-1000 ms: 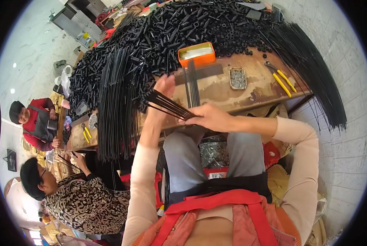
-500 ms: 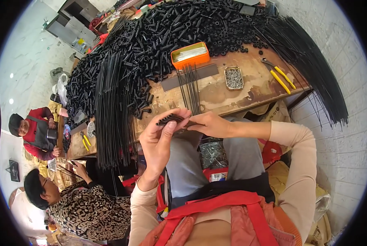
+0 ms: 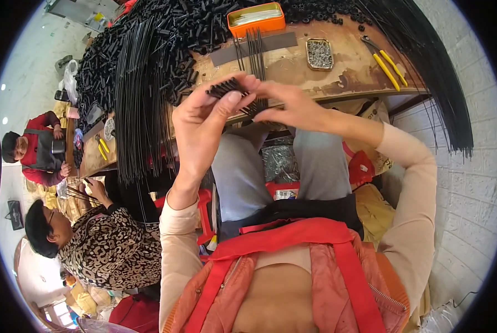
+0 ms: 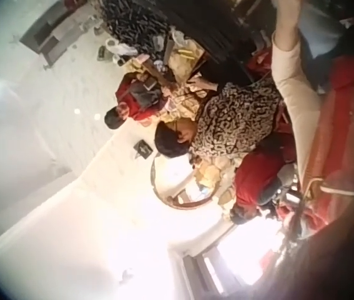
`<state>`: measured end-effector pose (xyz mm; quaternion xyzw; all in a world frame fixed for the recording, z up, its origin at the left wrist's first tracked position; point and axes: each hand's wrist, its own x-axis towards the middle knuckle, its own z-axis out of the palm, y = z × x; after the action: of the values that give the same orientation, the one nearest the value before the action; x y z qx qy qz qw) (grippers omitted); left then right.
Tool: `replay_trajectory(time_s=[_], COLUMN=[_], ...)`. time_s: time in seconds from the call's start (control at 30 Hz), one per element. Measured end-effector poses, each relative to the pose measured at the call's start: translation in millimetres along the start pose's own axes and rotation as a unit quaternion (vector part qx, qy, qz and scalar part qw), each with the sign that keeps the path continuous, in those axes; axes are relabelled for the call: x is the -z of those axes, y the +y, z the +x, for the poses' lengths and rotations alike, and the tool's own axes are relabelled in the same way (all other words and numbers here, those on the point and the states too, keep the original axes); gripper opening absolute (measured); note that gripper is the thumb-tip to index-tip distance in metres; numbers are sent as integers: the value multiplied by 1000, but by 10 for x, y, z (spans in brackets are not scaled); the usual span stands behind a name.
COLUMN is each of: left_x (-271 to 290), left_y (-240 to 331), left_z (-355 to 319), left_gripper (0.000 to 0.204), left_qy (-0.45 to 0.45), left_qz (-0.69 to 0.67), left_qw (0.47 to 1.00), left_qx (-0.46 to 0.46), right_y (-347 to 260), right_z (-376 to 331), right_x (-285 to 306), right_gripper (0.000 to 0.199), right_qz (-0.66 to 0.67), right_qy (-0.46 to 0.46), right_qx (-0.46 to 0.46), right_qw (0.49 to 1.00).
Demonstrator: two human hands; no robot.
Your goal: Trimming the ends of black rod bundles with pliers and organizing them in a jig at a factory workbench.
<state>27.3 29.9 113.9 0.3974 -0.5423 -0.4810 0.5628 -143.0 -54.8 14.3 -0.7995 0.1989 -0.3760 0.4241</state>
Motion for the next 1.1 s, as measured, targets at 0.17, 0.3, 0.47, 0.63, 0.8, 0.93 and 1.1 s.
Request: replay_trajectory(time_s=[0.17,0.3,0.47,0.63,0.8,0.93,1.1], left_x=[6,0,50,20,-16,13,-26], left_y=[12,-20,61,61,46,2,28], left_z=[-38,-59,-14,7,19,25,-6], left_gripper=[27,27,26,29,31,30,29], left_qy=[7,-2,-32,-32,-7,-12,-4], left_qz=[-22,4,12,29,22,23,17], left_qw=[1000,999,999,997,997,996,996], left_qx=[-17,-34,-2,-66,-76,-87,-84], right_y=[16,394,345,149,204,57,-106], right_z=[-477,-497,-235,-118,-141,-268,-188], right_x=[10,-552,-368,-292,-232,-70,-94], right_gripper=[34,35,40,40,35,37,31], right_qz=[-53,0,-6,6,-4,-100,-16], right_qy=[-151,-134,-176,-204,-202,-55,114], right_qx=[-61,2,-131,-207,-187,-138,-99], right_qw=[985,991,976,957,961,984,988])
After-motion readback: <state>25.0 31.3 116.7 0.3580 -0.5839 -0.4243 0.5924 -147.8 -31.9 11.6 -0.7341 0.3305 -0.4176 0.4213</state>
